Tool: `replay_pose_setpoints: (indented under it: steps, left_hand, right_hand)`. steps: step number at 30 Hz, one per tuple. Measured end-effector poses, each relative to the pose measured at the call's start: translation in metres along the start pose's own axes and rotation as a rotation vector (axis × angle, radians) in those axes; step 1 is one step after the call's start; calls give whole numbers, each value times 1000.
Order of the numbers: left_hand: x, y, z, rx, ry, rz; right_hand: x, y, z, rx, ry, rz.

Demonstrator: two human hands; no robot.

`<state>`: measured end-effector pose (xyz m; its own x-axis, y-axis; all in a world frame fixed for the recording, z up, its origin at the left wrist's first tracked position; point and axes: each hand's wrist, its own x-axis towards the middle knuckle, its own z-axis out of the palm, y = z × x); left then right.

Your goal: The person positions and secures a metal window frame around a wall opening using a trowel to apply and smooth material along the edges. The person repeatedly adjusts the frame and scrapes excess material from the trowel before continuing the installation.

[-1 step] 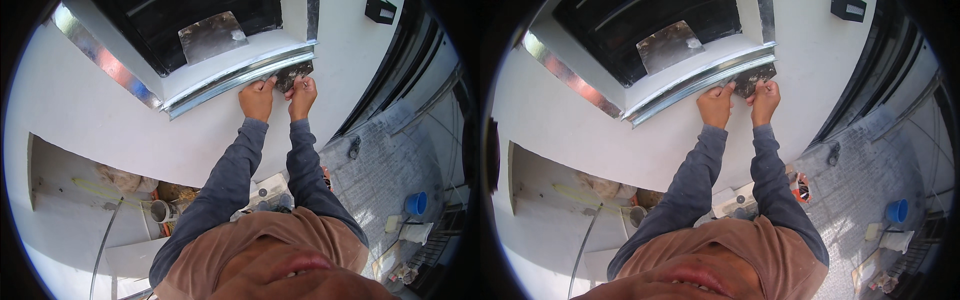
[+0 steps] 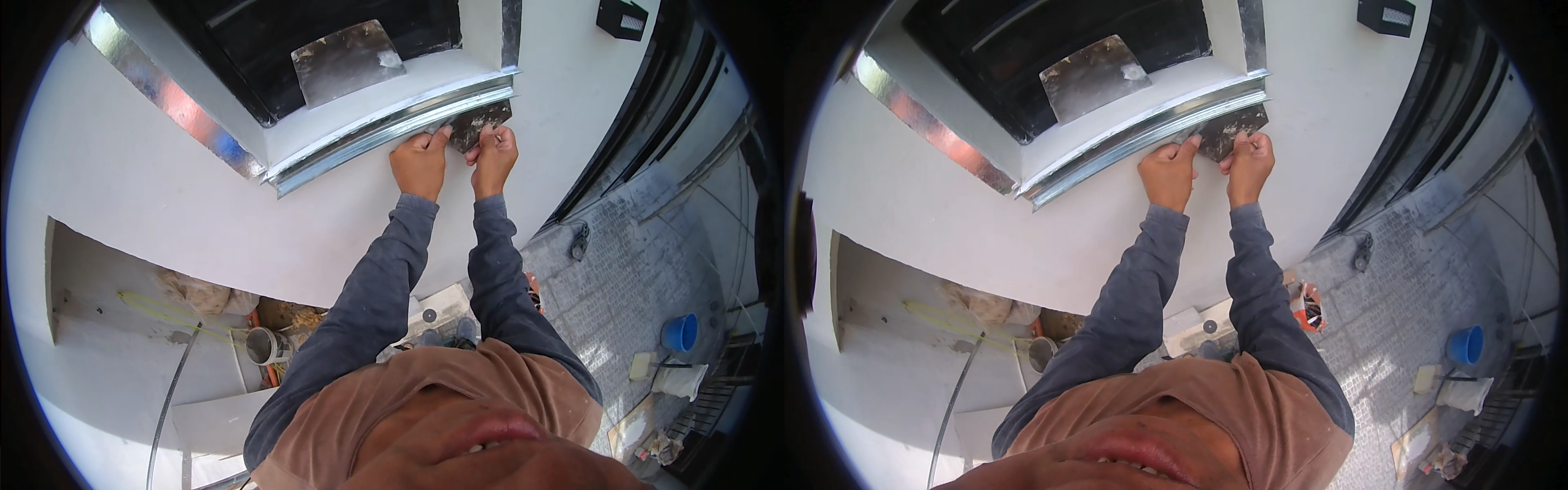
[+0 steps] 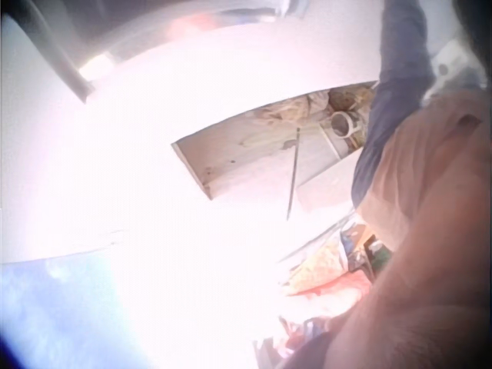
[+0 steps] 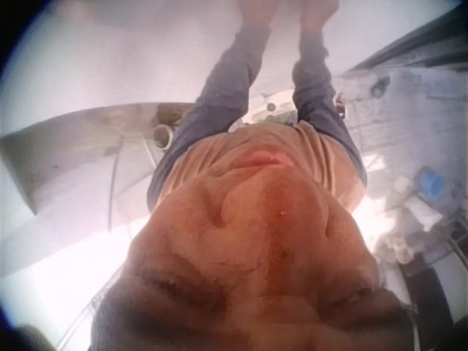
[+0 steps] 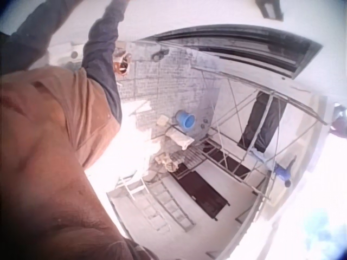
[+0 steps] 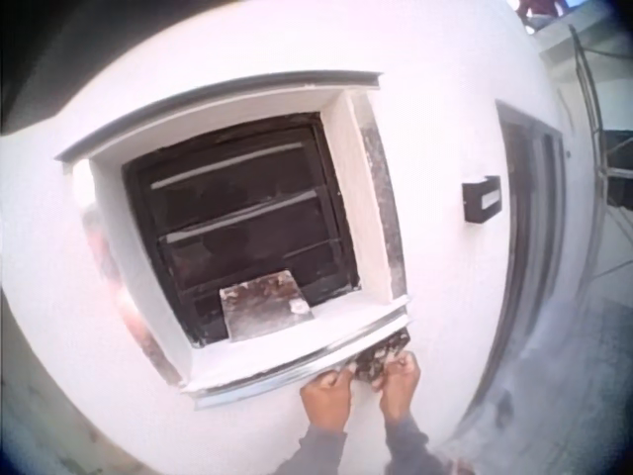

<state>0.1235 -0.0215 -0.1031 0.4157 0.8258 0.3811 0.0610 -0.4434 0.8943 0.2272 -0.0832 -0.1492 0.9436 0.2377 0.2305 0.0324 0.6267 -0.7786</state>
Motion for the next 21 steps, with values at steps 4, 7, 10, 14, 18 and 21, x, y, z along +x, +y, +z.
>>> replay_pose_setpoints:
  steps: [4,7,10,14,18,21]
  left_hand:
    - [3,-3,4,-151,65,102]
    - [0,-2,4,-219,128,53]
    - [-1,-1,-3,-191,177,182]
    - [-3,1,-15,-149,206,203]
    - [-3,1,-25,-173,216,182]
    - [-5,0,-32,-187,229,185]
  right_hand:
    - [4,-1,8,24,4,9]
    - [2,-1,11,3,-18,12]
    - [-4,0,17,-8,-12,24]
    - [-14,0,25,5,-25,37]
    - [-23,1,30,-26,-50,55]
    - [-29,2,34,-18,-55,71]
